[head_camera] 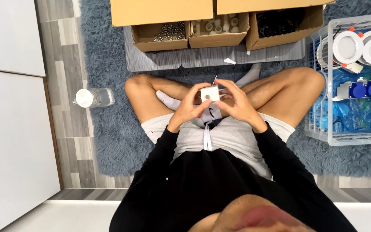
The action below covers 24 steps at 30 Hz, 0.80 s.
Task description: Tightening screws on electrical components using a manual screwdriver while sitting on the floor.
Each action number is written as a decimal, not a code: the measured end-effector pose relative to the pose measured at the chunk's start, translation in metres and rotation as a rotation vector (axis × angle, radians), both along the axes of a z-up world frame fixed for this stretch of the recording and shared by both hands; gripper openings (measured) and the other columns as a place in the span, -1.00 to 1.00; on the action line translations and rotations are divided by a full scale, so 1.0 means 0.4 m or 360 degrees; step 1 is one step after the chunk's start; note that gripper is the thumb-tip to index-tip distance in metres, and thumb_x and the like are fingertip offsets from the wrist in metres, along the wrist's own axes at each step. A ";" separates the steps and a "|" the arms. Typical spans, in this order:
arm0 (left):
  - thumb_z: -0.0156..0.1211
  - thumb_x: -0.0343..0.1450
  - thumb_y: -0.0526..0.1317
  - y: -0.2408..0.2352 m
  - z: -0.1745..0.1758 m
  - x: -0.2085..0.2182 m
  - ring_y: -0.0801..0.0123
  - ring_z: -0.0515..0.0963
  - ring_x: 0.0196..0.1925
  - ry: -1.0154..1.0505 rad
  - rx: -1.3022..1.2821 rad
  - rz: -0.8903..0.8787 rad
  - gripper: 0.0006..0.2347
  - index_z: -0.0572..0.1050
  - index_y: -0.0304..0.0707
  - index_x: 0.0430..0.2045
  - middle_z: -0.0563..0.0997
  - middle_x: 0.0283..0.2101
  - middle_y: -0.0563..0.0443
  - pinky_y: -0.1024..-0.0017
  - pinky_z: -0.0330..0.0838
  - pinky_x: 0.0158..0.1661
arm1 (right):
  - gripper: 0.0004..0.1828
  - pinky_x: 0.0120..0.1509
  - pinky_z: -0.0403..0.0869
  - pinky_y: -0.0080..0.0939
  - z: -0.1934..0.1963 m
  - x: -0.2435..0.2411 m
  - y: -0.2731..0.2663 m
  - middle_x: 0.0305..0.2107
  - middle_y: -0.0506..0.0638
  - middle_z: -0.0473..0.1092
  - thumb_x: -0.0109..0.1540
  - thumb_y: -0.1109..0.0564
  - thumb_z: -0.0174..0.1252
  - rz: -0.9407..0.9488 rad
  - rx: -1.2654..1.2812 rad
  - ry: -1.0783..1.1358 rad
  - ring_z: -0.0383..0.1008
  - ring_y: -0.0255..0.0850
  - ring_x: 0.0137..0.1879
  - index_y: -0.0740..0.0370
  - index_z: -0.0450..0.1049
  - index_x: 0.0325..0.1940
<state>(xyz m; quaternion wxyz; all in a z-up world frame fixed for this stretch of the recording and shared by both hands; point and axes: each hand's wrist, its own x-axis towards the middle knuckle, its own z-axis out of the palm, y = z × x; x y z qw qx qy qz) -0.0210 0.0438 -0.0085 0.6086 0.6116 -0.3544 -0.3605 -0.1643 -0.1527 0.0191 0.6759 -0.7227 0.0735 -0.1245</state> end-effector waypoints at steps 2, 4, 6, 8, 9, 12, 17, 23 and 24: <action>0.54 0.45 -0.21 -0.011 -0.009 0.005 0.25 0.66 0.12 0.0013 -0.0083 0.0017 -0.42 0.43 -0.21 0.39 0.50 0.21 -0.13 0.31 0.63 0.13 | -0.38 0.06 0.65 0.05 -0.003 0.003 -0.008 0.30 0.32 0.34 0.42 0.10 0.26 0.0009 -0.0034 0.0113 0.61 0.03 0.02 0.29 0.35 0.55; 0.58 0.43 -0.21 -0.012 0.021 0.008 0.27 0.65 0.16 -0.0027 -0.0091 0.0018 -0.40 0.43 -0.21 0.39 0.48 0.23 -0.10 0.32 0.61 0.16 | -0.43 -0.07 0.65 -0.04 0.001 0.003 -0.005 0.25 0.31 0.39 0.45 0.13 0.21 0.0004 0.0033 0.0162 0.61 -0.07 -0.14 0.28 0.34 0.55; 0.61 0.41 -0.22 -0.011 0.035 0.006 0.28 0.64 0.19 -0.0065 -0.0100 0.0021 -0.38 0.44 -0.22 0.38 0.47 0.26 -0.07 0.33 0.59 0.20 | -0.47 -0.19 0.65 -0.14 0.008 0.003 0.000 0.20 0.31 0.43 0.48 0.15 0.15 0.0000 0.0100 0.0214 0.60 -0.16 -0.30 0.27 0.34 0.55; 0.63 0.40 -0.23 -0.007 0.032 0.003 0.21 0.61 0.26 -0.0019 -0.0088 0.0012 -0.31 0.38 -0.18 0.46 0.46 0.27 -0.12 0.24 0.55 0.25 | -0.42 0.00 0.67 -0.14 0.020 0.005 0.006 0.23 0.29 0.40 0.39 0.26 0.27 -0.0055 0.0176 0.0144 0.62 -0.12 -0.06 0.32 0.38 0.52; 0.63 0.40 -0.23 -0.006 0.028 0.005 0.21 0.61 0.26 -0.0016 -0.0088 0.0013 -0.31 0.38 -0.18 0.46 0.46 0.27 -0.12 0.24 0.55 0.25 | -0.42 0.00 0.67 -0.14 0.011 0.004 0.006 0.23 0.29 0.40 0.39 0.26 0.27 -0.0055 0.0176 0.0147 0.62 -0.12 -0.06 0.32 0.38 0.52; 0.38 0.55 -0.18 -0.001 0.022 0.008 -0.04 0.63 0.21 -0.0026 0.0003 -0.0037 -0.37 0.22 -0.23 0.54 0.49 0.24 -0.40 -0.06 0.58 0.18 | -0.32 0.11 0.66 -0.13 -0.007 -0.001 0.006 0.26 0.23 0.37 0.31 0.28 0.42 -0.0069 0.0150 0.0058 0.61 -0.09 0.02 0.33 0.39 0.51; 0.39 0.53 -0.29 -0.003 0.004 0.004 0.34 0.68 -0.03 0.0221 -0.0056 0.0055 -0.49 0.39 -0.28 0.42 0.61 0.07 -0.21 0.32 0.69 0.00 | -0.21 0.19 0.64 -0.09 -0.003 -0.002 0.004 0.32 0.21 0.32 0.27 0.30 0.46 -0.0045 0.0048 -0.0030 0.58 -0.04 0.16 0.32 0.34 0.56; 0.61 0.41 -0.21 -0.004 0.027 0.003 0.21 0.62 0.29 -0.0189 -0.0110 0.0100 -0.44 0.52 -0.12 0.34 0.56 0.30 -0.11 0.22 0.53 0.24 | -0.42 0.01 0.70 -0.09 0.000 -0.003 0.006 0.27 0.31 0.33 0.45 0.27 0.21 -0.0068 0.0207 0.0106 0.61 -0.09 -0.03 0.35 0.32 0.56; 0.61 0.41 -0.21 -0.003 0.017 0.005 0.21 0.62 0.29 -0.0190 -0.0110 0.0099 -0.44 0.52 -0.12 0.34 0.56 0.30 -0.11 0.22 0.53 0.24 | -0.42 0.01 0.70 -0.09 -0.004 -0.003 0.003 0.27 0.31 0.33 0.45 0.27 0.21 -0.0068 0.0207 0.0106 0.61 -0.09 -0.03 0.35 0.32 0.56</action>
